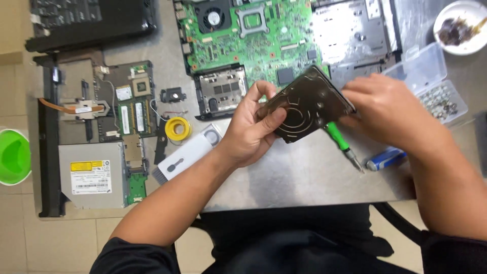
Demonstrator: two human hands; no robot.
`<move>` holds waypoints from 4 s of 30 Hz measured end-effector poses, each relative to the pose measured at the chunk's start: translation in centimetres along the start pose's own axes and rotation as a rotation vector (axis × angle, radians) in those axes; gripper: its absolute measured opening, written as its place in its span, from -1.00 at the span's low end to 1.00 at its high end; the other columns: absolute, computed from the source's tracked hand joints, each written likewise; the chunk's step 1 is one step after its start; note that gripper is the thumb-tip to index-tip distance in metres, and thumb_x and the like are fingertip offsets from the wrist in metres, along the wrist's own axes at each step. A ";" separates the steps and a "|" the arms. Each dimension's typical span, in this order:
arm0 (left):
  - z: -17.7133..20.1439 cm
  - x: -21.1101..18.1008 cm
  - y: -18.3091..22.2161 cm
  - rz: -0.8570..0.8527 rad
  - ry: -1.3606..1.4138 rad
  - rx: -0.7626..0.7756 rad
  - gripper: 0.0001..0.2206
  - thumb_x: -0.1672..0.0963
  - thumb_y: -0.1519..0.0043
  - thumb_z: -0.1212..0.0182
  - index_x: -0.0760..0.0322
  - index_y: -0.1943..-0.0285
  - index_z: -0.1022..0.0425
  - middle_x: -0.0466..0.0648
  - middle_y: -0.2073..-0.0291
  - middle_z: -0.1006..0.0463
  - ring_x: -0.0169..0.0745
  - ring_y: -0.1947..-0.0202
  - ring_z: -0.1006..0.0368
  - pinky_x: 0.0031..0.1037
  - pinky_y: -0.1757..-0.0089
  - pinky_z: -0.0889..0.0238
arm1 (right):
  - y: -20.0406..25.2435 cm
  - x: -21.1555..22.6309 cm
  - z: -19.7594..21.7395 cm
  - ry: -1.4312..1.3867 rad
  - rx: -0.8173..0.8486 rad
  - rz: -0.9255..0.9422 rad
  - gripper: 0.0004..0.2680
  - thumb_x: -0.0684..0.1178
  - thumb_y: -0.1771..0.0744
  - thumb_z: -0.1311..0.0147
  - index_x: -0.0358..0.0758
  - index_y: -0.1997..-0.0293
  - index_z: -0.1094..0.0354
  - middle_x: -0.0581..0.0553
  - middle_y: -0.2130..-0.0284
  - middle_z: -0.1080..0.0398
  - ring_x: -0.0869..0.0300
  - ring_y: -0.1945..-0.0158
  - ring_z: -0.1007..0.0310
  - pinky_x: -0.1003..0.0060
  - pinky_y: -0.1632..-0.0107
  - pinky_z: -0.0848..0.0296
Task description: Finalizing the assembly of a laptop hard drive by attaching its mounting bracket with screws and connecting the SATA interface cable.
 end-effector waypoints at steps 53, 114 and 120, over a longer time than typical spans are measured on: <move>-2.6 -2.9 0.1 -0.679 -1.103 -0.030 -0.85 0.25 -0.30 -0.28 0.27 0.05 -0.41 0.08 0.10 -0.57 0.08 -0.04 -0.62 -0.20 -0.13 -0.55 | -3.2 3.9 2.0 -0.986 -0.500 -0.066 -0.85 -0.18 -0.48 0.07 -0.28 -0.18 -0.35 -0.24 -0.05 -0.36 0.00 -0.17 -0.44 0.15 -0.25 -0.49; -2.6 -3.5 0.4 -0.653 -1.005 -0.080 -0.85 0.13 -0.33 -0.29 0.12 0.03 -0.40 -0.05 0.15 -0.53 -0.11 0.07 -0.62 -0.42 0.02 -0.45 | -2.4 2.3 1.1 -0.723 -0.460 0.047 -0.69 -0.32 -0.33 -0.33 -0.45 -0.17 -0.34 -0.47 0.03 -0.50 -0.12 -0.04 -0.62 0.16 -0.14 -0.67; -2.4 -3.4 0.4 -0.649 -0.969 -0.052 -0.83 0.15 -0.30 -0.32 0.14 0.04 -0.40 -0.04 0.16 -0.51 -0.10 0.09 -0.60 -0.38 0.03 -0.54 | -2.2 2.1 0.8 -0.823 -0.450 0.004 -0.69 -0.29 -0.29 -0.36 -0.38 -0.10 -0.35 -0.46 0.05 -0.51 -0.09 -0.04 -0.63 0.17 -0.14 -0.70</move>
Point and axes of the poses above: each hand's wrist, its own y-axis away from the middle knuckle, its own z-axis out of the back of the hand, x = y × z, the point moved 1 cm from there along -y, towards the middle knuckle
